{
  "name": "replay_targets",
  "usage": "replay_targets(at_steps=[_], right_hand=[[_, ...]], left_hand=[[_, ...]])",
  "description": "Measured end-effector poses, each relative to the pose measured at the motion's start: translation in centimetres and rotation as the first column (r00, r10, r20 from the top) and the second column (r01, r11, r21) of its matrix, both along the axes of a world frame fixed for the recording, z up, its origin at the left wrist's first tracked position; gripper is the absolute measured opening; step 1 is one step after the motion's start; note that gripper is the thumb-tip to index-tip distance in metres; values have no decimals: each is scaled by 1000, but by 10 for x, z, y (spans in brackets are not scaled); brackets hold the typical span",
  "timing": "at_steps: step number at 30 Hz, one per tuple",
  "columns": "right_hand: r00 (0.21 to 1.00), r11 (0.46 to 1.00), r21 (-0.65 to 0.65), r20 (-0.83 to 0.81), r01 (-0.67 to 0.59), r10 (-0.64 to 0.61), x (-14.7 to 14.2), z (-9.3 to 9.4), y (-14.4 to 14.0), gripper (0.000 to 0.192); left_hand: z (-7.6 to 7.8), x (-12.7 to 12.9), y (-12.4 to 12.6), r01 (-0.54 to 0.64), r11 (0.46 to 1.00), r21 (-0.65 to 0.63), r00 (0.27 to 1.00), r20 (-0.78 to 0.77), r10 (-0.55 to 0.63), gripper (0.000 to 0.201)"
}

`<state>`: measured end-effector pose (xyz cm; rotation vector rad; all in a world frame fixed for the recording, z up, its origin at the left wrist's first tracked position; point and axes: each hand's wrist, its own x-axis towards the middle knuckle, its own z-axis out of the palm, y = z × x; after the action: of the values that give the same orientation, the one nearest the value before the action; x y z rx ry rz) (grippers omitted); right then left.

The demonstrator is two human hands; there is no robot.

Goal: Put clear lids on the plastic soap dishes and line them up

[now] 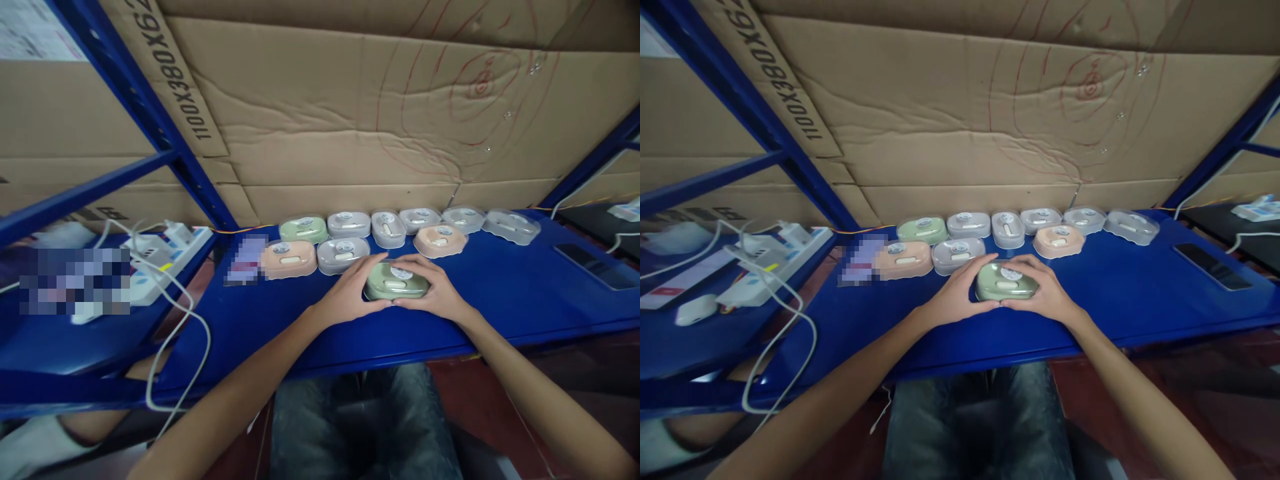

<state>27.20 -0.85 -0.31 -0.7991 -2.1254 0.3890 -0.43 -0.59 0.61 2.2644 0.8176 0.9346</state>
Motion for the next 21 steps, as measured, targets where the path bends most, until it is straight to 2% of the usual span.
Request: replay_targets(at_steps=[5, 8, 13, 15, 17, 21], right_hand=[[995, 999, -28, -87, -43, 40, -8, 0, -6, 77], [990, 996, -67, -130, -58, 49, -10, 0, -8, 76], [960, 964, -257, -279, -64, -11, -1, -1, -3, 66], [943, 945, -325, -318, -15, -94, 6, -1, 0, 64], [929, 942, -321, -312, 94, -199, 17, 2, 1, 61], [933, 934, -83, -66, 349, -354, 47, 8, -11, 54]], left_hand=[[-1, -6, -4, 21, 986, -165, 988, 155, 5, 113], [-1, -8, -3, 43, 973, -228, 985, 170, -4, 121], [-9, -9, 0, 78, 962, -260, 980, 197, -26, 119], [-12, -10, 1, 56, 968, -246, 975, 221, 0, 114], [-10, -13, 2, 33, 972, -232, 974, 227, 21, 106], [1, -21, 5, 28, 979, -203, 957, 290, 32, 88]])
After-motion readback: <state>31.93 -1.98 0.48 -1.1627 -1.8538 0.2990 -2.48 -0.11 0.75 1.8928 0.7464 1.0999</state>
